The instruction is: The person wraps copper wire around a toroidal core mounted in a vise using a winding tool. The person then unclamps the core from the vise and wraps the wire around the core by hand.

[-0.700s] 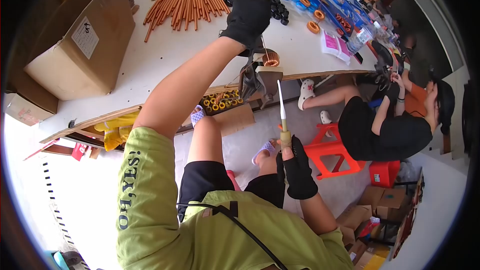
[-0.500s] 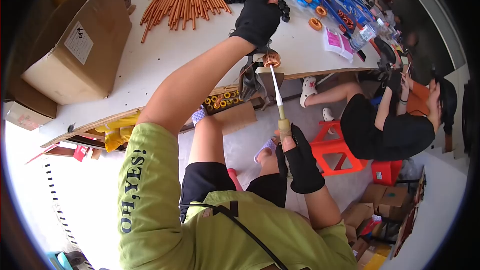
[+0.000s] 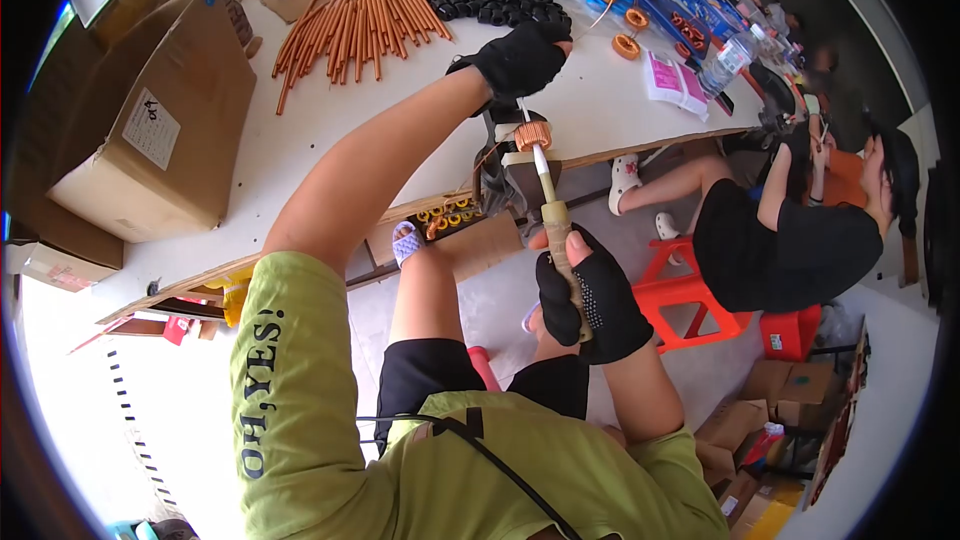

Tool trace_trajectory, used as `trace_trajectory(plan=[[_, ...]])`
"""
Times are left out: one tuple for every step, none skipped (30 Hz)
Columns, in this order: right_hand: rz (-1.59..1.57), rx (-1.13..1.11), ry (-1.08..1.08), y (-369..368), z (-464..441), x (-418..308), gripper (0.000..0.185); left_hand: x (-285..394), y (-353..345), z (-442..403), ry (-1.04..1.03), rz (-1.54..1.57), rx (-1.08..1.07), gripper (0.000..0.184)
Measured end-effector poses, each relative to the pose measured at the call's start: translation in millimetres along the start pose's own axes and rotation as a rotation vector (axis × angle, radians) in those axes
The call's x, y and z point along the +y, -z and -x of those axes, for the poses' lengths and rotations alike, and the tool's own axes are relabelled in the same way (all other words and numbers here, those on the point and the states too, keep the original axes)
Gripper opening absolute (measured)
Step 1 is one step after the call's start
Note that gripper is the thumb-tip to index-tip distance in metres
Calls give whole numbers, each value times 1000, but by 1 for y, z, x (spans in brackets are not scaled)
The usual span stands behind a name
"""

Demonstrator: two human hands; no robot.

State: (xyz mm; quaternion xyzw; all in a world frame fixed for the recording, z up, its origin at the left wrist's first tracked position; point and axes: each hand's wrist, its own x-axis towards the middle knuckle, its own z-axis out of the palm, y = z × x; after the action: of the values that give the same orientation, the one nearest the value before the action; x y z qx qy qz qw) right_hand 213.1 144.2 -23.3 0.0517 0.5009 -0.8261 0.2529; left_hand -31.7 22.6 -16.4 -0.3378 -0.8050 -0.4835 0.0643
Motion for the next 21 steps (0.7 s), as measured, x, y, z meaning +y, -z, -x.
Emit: trace_trajectory(plan=[[73, 19, 15, -2, -1, -3, 31, -1, 0, -2, -33, 12, -32, 15], [155, 28, 6, 1, 4, -9, 30, -1, -2, -2, -62, 26, -67, 15], [235, 38, -5, 7, 12, -17, 29, -2, -3, -2, -88, 40, -104, 16], [318, 46, -19, 12, 19, -22, 28, -4, -4, -2, -119, 38, -142, 15], [325, 30, 17, 13, 26, -21, 25, -4, -4, -2, -149, 39, -177, 14], [362, 47, 28, 13, 31, -20, 27, -4, -5, -2, -180, 38, -210, 14], [398, 61, 43, 12, 35, -18, 28, 10, 3, 6, -70, 84, -125, 14], [430, 78, 58, 12, 40, -14, 29, 23, 13, 17, 42, 129, -43, 13], [439, 96, 70, 14, 50, -9, 31, 32, 22, 30, 155, 175, 42, 13], [448, 113, 86, 17, 63, -2, 33, 20, 28, 44, 141, 56, 262, 16], [429, 175, 62, 24, 83, 7, 38, 38, 31, 67, -28, -128, 565, 20], [407, 237, 39, 30, 103, 17, 42, 49, 33, 89, -416, -512, 666, 30], [469, 211, -40, 35, 125, 21, 47, 74, 23, 118, -414, -651, 402, 35], [453, 210, -83, 39, 149, 29, 47, 77, 11, 139, -586, -696, 258, 39], [405, 224, -102, 43, 173, 38, 47, 76, -2, 151, -750, -727, 279, 26], [356, 254, -112, 46, 192, 48, 47, 81, -7, 155, -689, -754, 187, 22], [313, 290, -112, 48, 206, 55, 47, 88, -9, 162, -628, -776, 76, 17], [282, 325, -106, 51, 214, 60, 47, 93, -11, 163, -573, -806, -29, 13], [261, 351, -89, 53, 216, 64, 47, 93, -17, 160, -666, -793, -1, 4], [243, 370, -67, 55, 214, 66, 47, 97, -20, 159, -716, -738, 36, 5], [235, 378, -42, 57, 209, 68, 47, 105, -20, 159, -765, -682, 73, 6]])
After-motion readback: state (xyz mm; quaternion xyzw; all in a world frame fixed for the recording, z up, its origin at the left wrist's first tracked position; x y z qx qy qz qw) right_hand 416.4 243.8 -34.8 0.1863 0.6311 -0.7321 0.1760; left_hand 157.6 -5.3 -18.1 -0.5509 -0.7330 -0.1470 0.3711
